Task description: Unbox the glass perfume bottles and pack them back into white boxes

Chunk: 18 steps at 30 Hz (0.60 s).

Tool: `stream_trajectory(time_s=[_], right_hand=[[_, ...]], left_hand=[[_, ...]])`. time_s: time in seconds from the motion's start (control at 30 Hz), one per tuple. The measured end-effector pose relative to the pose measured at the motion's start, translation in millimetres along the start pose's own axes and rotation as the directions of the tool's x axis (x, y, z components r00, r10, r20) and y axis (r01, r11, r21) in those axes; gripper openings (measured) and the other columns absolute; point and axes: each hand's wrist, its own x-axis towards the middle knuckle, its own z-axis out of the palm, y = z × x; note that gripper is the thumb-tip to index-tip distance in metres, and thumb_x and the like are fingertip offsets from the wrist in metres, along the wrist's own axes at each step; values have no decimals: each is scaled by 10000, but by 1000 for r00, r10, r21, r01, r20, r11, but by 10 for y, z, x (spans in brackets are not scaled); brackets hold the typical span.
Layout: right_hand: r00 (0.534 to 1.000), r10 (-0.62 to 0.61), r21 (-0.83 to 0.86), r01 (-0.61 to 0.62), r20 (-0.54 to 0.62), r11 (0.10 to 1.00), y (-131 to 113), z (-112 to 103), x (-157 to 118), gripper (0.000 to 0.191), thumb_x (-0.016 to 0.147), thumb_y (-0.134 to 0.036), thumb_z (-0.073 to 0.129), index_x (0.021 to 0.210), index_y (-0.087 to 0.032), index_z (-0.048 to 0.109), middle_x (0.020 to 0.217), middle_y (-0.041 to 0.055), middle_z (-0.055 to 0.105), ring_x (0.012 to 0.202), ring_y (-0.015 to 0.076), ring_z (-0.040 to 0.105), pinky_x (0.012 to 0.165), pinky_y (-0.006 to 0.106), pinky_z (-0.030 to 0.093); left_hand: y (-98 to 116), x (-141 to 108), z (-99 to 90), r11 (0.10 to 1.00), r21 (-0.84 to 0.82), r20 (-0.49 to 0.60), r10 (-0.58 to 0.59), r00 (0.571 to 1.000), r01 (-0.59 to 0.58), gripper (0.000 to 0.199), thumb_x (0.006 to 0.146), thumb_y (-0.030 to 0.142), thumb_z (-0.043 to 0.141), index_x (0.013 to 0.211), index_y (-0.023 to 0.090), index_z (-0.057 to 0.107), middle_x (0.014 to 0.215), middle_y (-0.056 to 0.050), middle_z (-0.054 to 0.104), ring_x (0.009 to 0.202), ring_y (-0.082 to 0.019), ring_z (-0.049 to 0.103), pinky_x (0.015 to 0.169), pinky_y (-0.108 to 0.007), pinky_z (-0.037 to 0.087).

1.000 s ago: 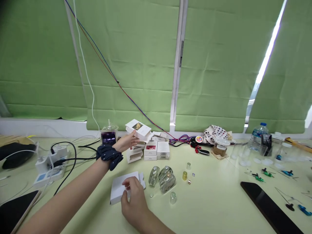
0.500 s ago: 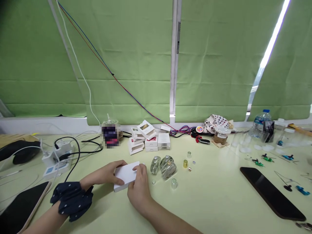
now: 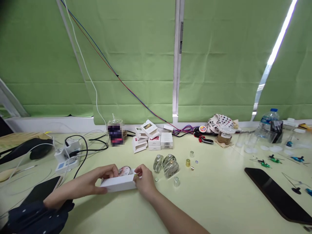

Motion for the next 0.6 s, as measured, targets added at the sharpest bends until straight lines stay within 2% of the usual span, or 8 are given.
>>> stream_trajectory(time_s=[0.1, 0.17, 0.23, 0.3, 0.37, 0.5, 0.6], right_hand=[[990, -89, -221, 112, 111, 969, -13, 1, 4, 394, 650, -87, 636, 1028, -195, 613, 972, 60, 643, 925, 217, 584, 797, 303, 451], [968, -172, -353, 229, 185, 907, -50, 17, 7, 574, 681, -172, 685, 1231, -250, 539, 1034, 75, 623, 1008, 246, 555, 847, 332, 433], [944, -210, -447, 307, 255, 840, -94, 43, 16, 684, 725, -292, 694, 1346, -359, 417, 1090, 74, 588, 1054, 268, 532, 851, 364, 433], [927, -215, -510, 352, 308, 785, -131, 77, 34, 655, 762, -387, 665, 1345, -457, 376, 1137, 59, 554, 1074, 278, 525, 836, 387, 441], [916, -212, -553, 378, 341, 742, -150, 116, 57, 580, 784, -430, 635, 1314, -485, 405, 1167, 46, 540, 1080, 275, 531, 833, 393, 448], [912, -208, -599, 392, 355, 698, -156, 176, 90, 519, 803, -424, 602, 1300, -419, 450, 1156, 65, 561, 1030, 271, 568, 796, 383, 473], [906, -206, -616, 405, 370, 675, -186, 154, 63, 570, 771, -314, 626, 1311, -351, 448, 1145, 109, 563, 1009, 295, 575, 755, 386, 489]], left_hand=[[-26, -101, 28, 992, 53, 75, -123, 990, 119, 503, 590, 189, 612, 1088, 241, 574, 1082, -17, 623, 999, -233, 560, 867, -282, 422], [-43, -118, 56, 983, 76, 74, -170, 983, 164, 495, 564, 189, 633, 1057, 225, 612, 1085, -22, 636, 1005, -244, 566, 878, -279, 430], [-42, -112, 74, 983, 63, 64, -179, 982, 175, 446, 554, 187, 638, 999, 216, 642, 1029, -13, 659, 961, -241, 586, 838, -267, 452], [-26, -101, 78, 985, 40, 68, -173, 983, 170, 389, 542, 178, 643, 929, 216, 666, 961, 0, 677, 901, -237, 606, 783, -261, 470], [-24, -94, 72, 988, 19, 70, -157, 985, 156, 327, 547, 176, 644, 868, 222, 684, 921, 8, 687, 863, -235, 618, 759, -264, 475], [-145, -90, 40, 992, -46, 29, -120, 992, 121, 253, 601, 253, 672, 852, 232, 698, 896, 1, 707, 849, -239, 631, 763, -276, 481], [-280, -86, -26, 989, -80, -115, -131, 985, 122, 307, 616, 381, 718, 876, 220, 688, 904, -24, 711, 860, -239, 633, 778, -283, 492]])
